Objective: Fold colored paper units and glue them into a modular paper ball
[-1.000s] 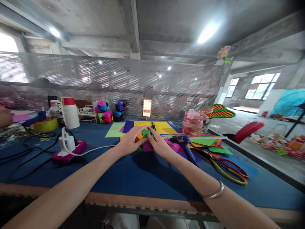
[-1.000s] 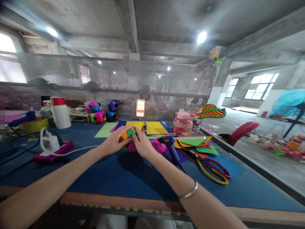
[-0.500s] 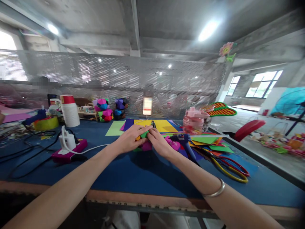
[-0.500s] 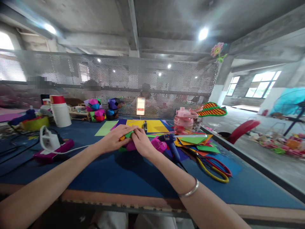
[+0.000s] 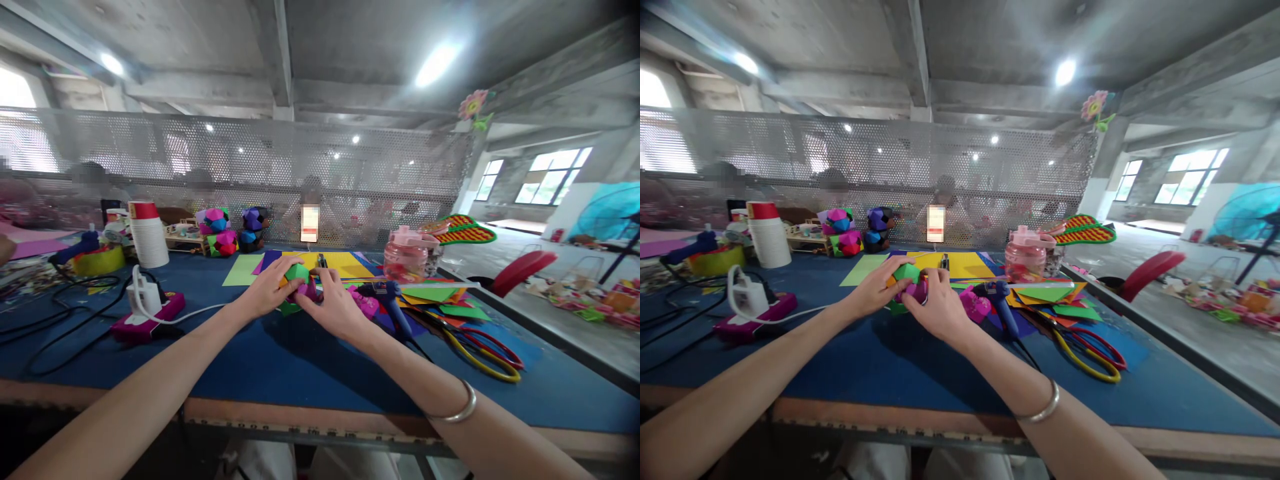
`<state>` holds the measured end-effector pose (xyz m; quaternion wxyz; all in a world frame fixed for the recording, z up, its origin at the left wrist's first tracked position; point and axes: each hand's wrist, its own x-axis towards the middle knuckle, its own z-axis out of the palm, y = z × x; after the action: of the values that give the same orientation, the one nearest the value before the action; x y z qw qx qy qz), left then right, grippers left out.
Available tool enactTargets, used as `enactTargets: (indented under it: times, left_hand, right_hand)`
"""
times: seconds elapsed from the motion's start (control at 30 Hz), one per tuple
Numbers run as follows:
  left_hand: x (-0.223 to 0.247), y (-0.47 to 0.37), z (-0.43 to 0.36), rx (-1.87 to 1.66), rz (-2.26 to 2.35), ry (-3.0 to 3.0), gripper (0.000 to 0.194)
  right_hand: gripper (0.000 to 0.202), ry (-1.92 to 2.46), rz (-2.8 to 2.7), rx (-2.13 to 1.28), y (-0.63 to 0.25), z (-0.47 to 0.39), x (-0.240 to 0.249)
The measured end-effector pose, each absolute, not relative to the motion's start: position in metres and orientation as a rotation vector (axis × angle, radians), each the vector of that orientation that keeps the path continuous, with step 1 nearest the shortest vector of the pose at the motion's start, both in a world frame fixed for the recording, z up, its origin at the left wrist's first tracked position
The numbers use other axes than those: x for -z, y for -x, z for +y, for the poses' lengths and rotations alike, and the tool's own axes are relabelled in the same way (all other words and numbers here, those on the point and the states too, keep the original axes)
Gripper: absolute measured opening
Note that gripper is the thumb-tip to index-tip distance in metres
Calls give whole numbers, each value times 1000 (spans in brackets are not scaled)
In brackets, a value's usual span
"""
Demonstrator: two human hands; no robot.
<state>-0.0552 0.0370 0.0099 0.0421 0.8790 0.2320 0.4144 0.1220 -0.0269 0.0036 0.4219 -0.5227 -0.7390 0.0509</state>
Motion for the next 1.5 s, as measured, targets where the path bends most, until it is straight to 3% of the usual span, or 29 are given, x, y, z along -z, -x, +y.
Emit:
enactTargets:
  times: [0.33, 1.5]
  left_hand:
    - [-9, 54, 34, -1245, 791, -2626, 41]
    - [-12, 52, 26, -1234, 728, -2574, 27]
  right_hand:
    - [36, 1328, -1834, -171, -120, -16, 7]
    - [51, 1249, -1855, -281, -122, -11, 12]
